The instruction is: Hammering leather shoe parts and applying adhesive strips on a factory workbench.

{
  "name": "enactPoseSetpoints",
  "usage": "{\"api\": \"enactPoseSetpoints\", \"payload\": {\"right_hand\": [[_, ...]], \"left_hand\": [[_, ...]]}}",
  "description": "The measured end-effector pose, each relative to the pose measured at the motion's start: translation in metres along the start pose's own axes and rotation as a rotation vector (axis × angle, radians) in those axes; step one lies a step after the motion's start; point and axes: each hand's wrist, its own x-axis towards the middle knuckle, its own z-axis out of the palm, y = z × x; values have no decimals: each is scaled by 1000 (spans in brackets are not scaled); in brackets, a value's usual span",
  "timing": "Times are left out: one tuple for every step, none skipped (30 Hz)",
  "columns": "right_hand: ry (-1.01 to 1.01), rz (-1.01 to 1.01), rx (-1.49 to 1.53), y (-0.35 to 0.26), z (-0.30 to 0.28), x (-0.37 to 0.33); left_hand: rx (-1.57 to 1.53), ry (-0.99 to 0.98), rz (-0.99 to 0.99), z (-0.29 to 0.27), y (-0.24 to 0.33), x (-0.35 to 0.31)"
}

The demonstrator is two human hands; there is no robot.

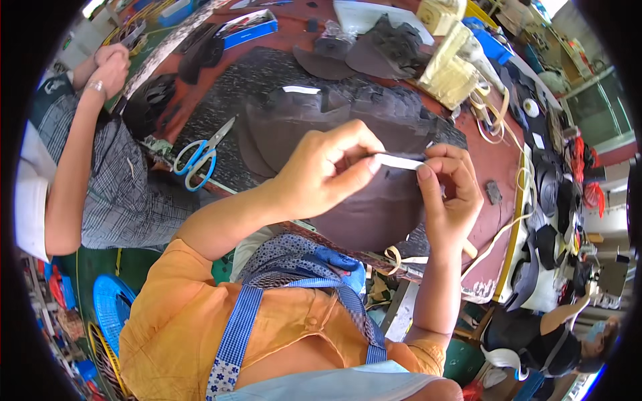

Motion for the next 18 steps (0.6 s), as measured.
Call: {"api": "enactPoseSetpoints", "payload": {"right_hand": [[-14, -8, 6, 0, 1, 0], [-26, 8, -11, 0, 0, -1], [-38, 24, -28, 0, 1, -3], [-62, 34, -35, 4, 1, -5], [-74, 28, -33, 5, 2, -6], [-73, 50, 2, 5, 2, -7], [-77, 74, 40, 6, 4, -8], [-100, 40, -53, -3, 3, -4], [-223, 24, -63, -5, -4, -8], [-360, 1, -68, -7, -11, -13], [-400, -41, 46, -10, -13, -18], [-372, -116, -48, -16, -12, -20], [-343, -190, -140, -23, -11, -23], [-312, -223, -245, -27, -7, -27], [-366, -260, -253, -30, -4, -29], [-425, -304, -263, -33, -2, -30], [-471, -285, -297, -37, -2, -33], [-481, -291, -293, -38, 0, -37]], "left_hand": [[-13, -31, 25, 0, -5, -2], [-29, -59, 19, -1, -4, -3], [-44, -86, 13, -3, -3, -5], [-40, -98, 52, -4, -6, -7], [-37, -85, 52, -7, -8, -9], [-39, -115, 49, -10, -10, -12], [-38, -141, 41, -15, -11, -16], [-5, -184, 63, -21, -9, -19], [-42, -205, 99, -21, -11, -20], [-73, -210, 132, -22, -13, -26], [-97, -344, 25, -28, -15, -30], [-274, -423, -97, -28, -16, -32], [-454, -498, -218, -27, -17, -34], [-443, -607, -338, -37, -22, -32], [-663, -659, -604, -38, -32, -33], [-890, -696, -862, -35, -48, -37], [-933, -777, -911, -33, -56, -37], [-936, -765, -907, -33, -59, -38]]}}
